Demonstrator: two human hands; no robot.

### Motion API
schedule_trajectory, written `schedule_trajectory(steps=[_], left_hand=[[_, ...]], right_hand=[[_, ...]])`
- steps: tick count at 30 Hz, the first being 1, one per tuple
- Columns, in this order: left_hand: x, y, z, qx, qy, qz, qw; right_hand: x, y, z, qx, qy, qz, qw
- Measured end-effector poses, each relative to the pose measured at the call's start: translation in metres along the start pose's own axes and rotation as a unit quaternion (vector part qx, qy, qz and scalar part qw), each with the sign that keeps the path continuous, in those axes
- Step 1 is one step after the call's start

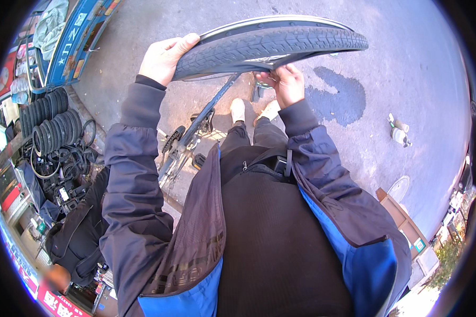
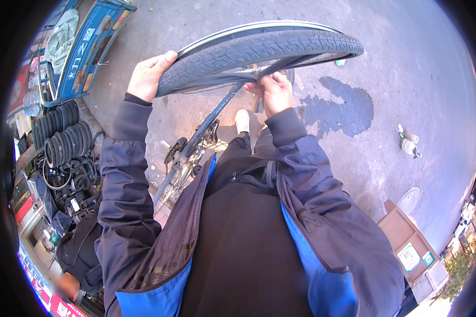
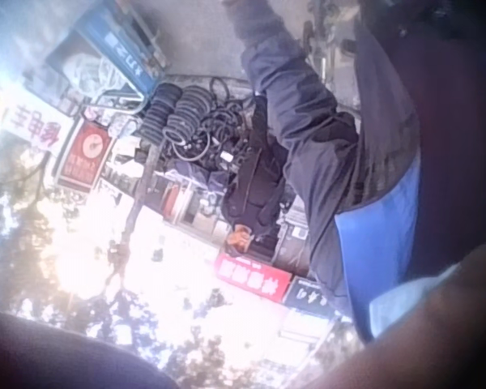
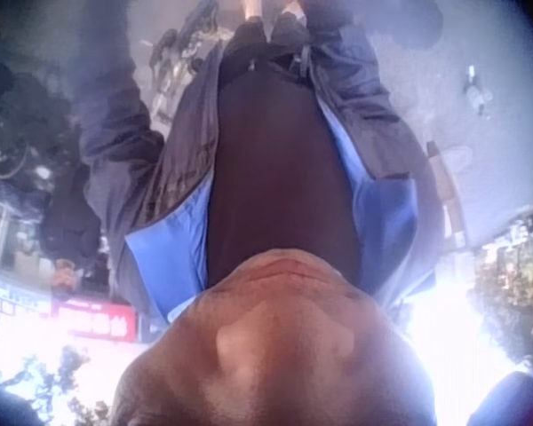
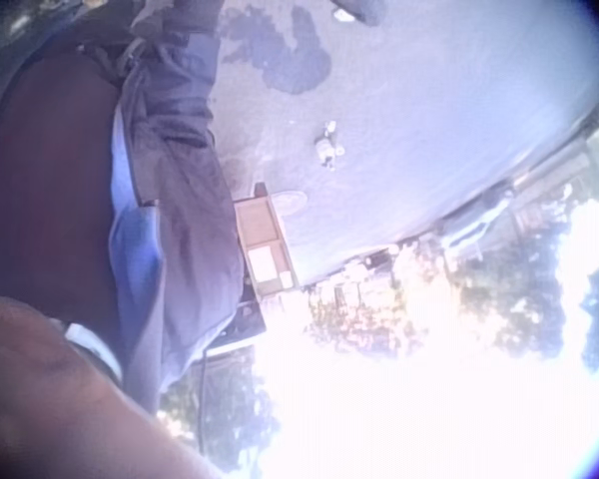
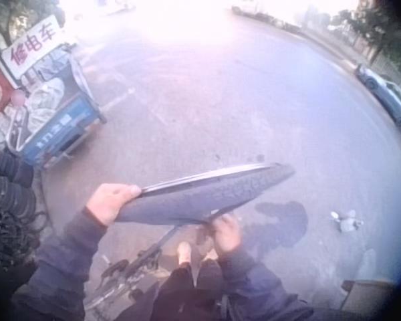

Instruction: The person removes a bicycle tire from the rim. They use tire levers to pry the tire bead over the rim edge, then pull the inner tube out from between the tire and rim.

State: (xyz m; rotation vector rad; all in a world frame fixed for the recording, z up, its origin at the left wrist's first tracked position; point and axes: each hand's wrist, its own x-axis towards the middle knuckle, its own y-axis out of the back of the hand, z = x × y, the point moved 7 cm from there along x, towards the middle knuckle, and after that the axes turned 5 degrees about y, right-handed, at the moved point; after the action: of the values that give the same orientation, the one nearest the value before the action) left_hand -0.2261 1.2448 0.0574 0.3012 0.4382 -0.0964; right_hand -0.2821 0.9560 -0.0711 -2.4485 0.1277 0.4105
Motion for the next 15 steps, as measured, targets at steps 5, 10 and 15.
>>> schedule_trajectory(steps=[5, 10, 15], left_hand=[[-0.002, -0.003, 0.005, 0.03, -0.018, 0.005, 0.999], [-0.002, -0.005, 0.003, 0.006, -0.008, -0.004, 1.0], [0.0, -0.003, 0.002, 0.02, -0.006, -0.006, 1.0]], right_hand=[[-0.006, 0.069, 0.03, -0.071, -0.037, 0.096, 0.992], [0.001, 0.085, 0.042, -0.068, -0.048, 0.107, 0.991], [-0.003, 0.068, 0.037, -0.052, -0.064, 0.093, 0.992]])
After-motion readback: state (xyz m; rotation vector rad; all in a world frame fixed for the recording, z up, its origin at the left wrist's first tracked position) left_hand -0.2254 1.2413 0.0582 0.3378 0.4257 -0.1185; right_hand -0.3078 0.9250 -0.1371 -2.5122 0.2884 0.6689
